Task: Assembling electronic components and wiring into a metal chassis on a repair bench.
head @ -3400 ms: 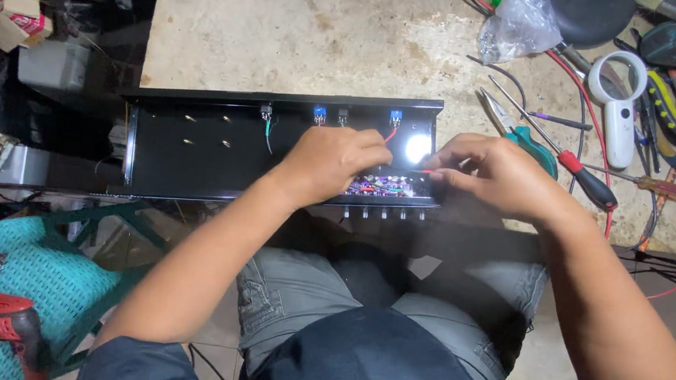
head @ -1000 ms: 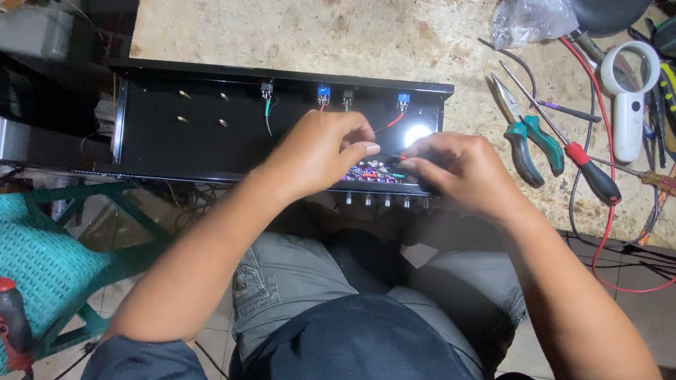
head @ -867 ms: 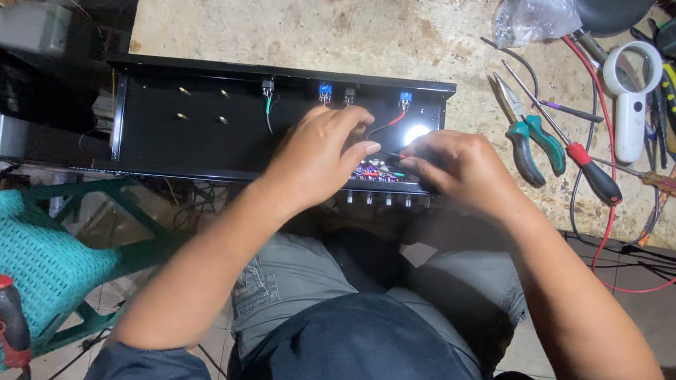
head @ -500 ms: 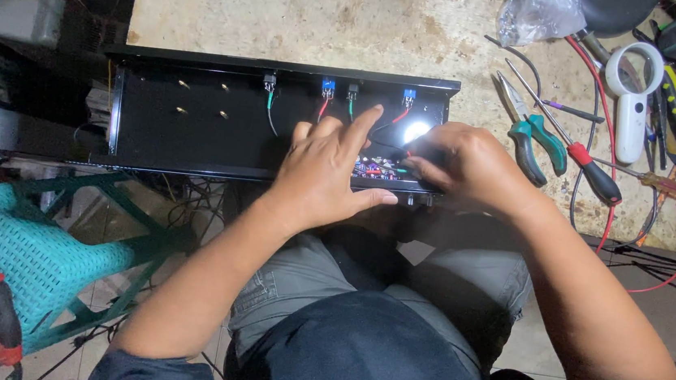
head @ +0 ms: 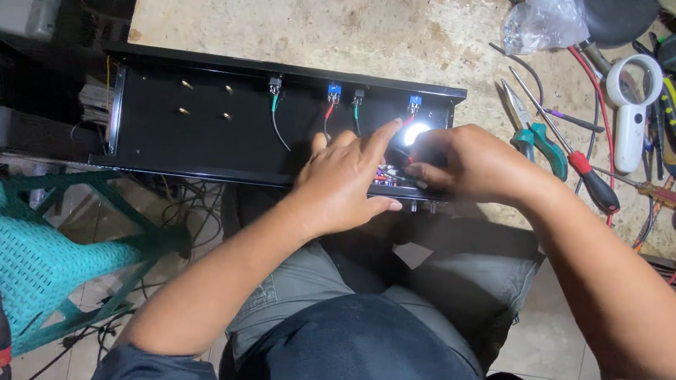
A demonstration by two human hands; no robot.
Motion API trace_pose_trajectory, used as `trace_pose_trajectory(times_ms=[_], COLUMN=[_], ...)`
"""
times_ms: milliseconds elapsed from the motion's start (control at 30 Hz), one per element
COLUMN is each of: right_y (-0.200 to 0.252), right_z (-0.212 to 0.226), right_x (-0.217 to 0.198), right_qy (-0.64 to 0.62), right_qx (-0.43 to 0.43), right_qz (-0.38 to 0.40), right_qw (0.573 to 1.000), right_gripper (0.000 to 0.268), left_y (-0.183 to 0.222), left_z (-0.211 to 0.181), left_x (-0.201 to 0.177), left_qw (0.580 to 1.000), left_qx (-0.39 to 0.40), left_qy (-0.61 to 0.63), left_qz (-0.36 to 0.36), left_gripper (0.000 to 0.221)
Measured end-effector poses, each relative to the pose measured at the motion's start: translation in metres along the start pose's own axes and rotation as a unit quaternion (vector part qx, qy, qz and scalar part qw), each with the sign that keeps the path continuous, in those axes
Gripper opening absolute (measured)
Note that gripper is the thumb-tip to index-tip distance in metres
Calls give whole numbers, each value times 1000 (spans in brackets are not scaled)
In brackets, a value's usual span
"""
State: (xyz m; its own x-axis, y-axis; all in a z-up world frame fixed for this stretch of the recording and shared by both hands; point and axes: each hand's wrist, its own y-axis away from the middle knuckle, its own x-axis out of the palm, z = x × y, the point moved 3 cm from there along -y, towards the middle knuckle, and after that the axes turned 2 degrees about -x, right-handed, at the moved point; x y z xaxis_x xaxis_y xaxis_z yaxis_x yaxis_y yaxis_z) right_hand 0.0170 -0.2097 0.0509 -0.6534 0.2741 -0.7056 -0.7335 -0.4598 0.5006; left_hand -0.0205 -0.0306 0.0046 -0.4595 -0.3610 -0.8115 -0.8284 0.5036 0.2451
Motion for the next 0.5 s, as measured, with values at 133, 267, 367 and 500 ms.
trace_pose_trajectory(times_ms=[133, 267, 367, 500], right_y=[-3, -4, -2, -3], right_z=[-6, -6, -9, -12], right_x=[4, 4, 3, 4], right_qy=[-7, -7, -12, -33], right_qx=[0, -4, -6, 5], right_qz=[-3, -14, -21, -29], right_qw=[1000, 1000, 1000, 999], right_gripper=[21, 21, 21, 19], left_y=[2, 2, 2, 4], left_z=[-1, -3, -4, -2], left_x=[-3, -4, -4, -4], left_qw=[1000, 1000, 1000, 999], left_qx=[1, 4, 3, 3], left_qy=[13, 6, 12, 26], left_qz=[-6, -18, -20, -26], left_gripper=[107, 106, 107, 108])
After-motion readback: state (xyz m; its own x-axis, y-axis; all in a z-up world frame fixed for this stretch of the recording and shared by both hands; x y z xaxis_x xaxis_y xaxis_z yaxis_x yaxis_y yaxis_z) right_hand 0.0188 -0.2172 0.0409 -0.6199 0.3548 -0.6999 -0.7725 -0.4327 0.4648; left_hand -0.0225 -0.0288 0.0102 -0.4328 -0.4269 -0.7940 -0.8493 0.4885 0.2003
